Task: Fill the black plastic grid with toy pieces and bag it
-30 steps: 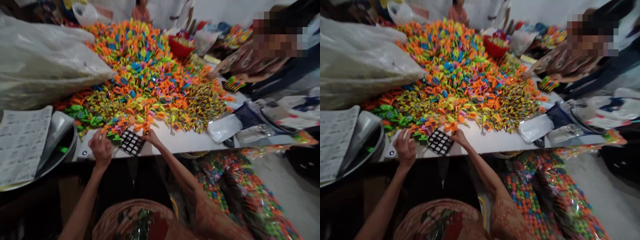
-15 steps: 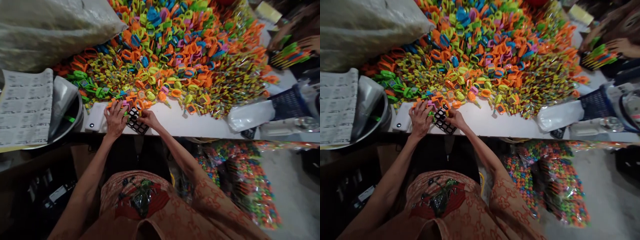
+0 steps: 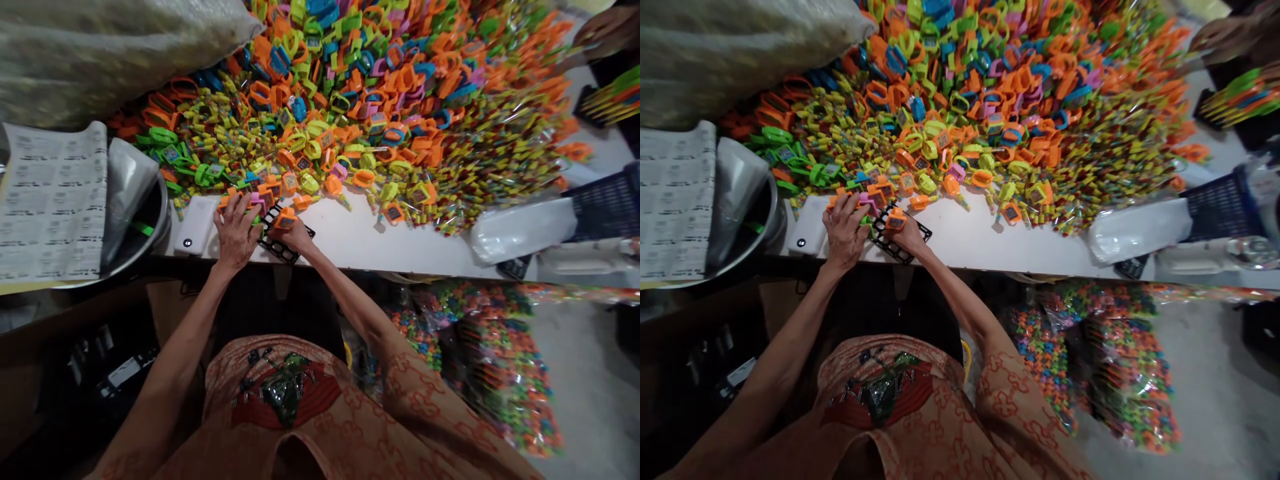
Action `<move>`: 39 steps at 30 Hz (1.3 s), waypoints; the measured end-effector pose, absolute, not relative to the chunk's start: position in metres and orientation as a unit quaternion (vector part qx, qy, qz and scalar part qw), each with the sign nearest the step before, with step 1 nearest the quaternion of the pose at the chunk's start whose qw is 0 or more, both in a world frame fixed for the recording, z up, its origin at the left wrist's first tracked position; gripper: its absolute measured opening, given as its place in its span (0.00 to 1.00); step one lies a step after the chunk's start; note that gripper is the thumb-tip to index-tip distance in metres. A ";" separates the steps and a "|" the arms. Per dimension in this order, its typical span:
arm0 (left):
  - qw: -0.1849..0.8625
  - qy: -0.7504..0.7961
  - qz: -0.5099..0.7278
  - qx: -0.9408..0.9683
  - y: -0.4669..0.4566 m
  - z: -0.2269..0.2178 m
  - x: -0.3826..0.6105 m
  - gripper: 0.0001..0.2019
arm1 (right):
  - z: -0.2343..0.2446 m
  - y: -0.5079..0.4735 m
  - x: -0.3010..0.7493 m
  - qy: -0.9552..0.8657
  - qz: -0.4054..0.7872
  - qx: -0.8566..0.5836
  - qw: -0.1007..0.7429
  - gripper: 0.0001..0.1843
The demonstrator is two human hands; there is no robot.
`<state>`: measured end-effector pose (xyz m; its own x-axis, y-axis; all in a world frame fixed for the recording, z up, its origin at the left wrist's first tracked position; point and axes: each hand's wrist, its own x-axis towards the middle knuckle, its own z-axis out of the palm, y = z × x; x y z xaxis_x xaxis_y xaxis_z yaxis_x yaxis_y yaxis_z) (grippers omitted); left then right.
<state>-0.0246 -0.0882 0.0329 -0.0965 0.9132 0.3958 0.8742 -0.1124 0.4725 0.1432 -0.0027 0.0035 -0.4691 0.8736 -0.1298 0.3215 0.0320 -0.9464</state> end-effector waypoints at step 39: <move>-0.023 0.636 0.325 0.700 -0.073 0.044 -0.018 0.19 | 0.019 0.034 0.133 -0.579 0.668 -0.392 0.253 0.08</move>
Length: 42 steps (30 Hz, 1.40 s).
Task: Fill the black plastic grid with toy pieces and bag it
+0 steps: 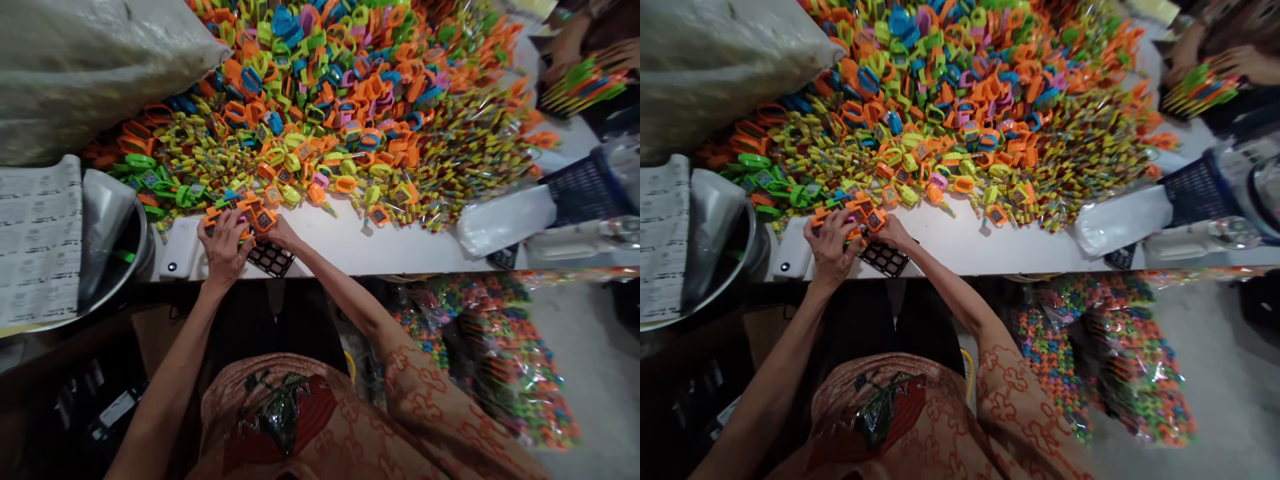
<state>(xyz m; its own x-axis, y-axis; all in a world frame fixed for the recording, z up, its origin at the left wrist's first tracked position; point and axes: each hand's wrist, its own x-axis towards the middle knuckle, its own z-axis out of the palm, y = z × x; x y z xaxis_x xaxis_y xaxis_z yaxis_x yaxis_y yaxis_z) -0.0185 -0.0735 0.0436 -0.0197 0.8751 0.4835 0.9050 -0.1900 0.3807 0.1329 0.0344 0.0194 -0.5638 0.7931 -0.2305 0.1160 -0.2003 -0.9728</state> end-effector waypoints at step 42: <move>0.140 -0.619 -0.296 -0.714 -0.095 0.057 -0.020 0.14 | 0.063 0.102 0.126 -0.909 0.152 -0.384 0.059 0.18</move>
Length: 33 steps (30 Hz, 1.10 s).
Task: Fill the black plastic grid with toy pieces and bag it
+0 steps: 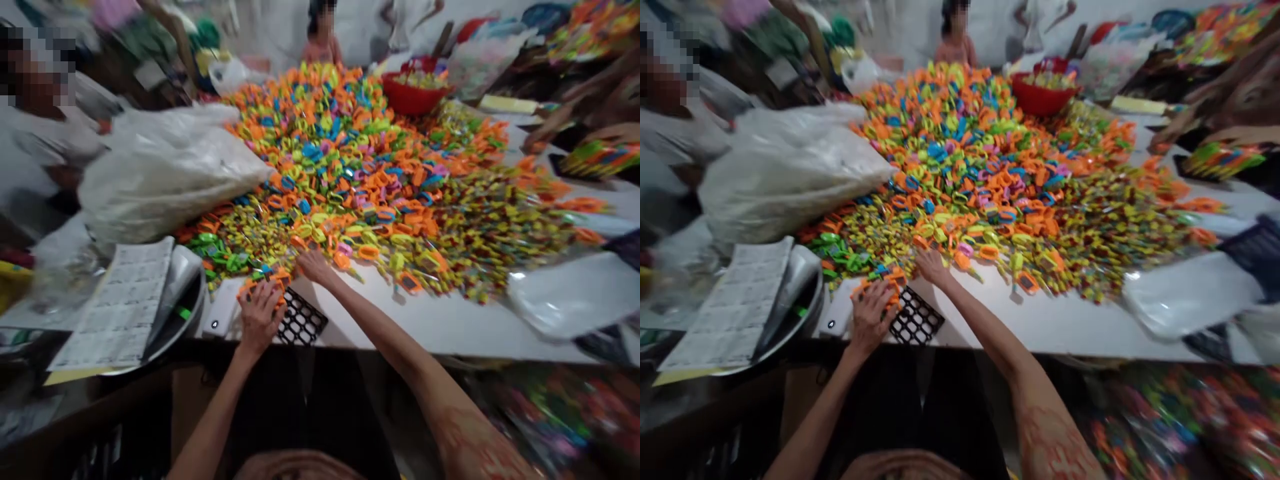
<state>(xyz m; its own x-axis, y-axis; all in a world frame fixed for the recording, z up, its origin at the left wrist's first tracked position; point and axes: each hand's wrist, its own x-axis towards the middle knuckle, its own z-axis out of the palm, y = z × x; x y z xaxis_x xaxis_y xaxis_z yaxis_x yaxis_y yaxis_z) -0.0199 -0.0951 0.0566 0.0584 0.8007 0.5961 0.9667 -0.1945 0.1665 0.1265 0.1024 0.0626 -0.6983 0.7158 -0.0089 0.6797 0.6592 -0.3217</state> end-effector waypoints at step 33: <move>0.190 -0.555 -0.347 -0.732 -0.076 0.048 -0.043 0.18 | 0.033 0.051 0.161 -0.809 0.279 -0.465 0.228 0.06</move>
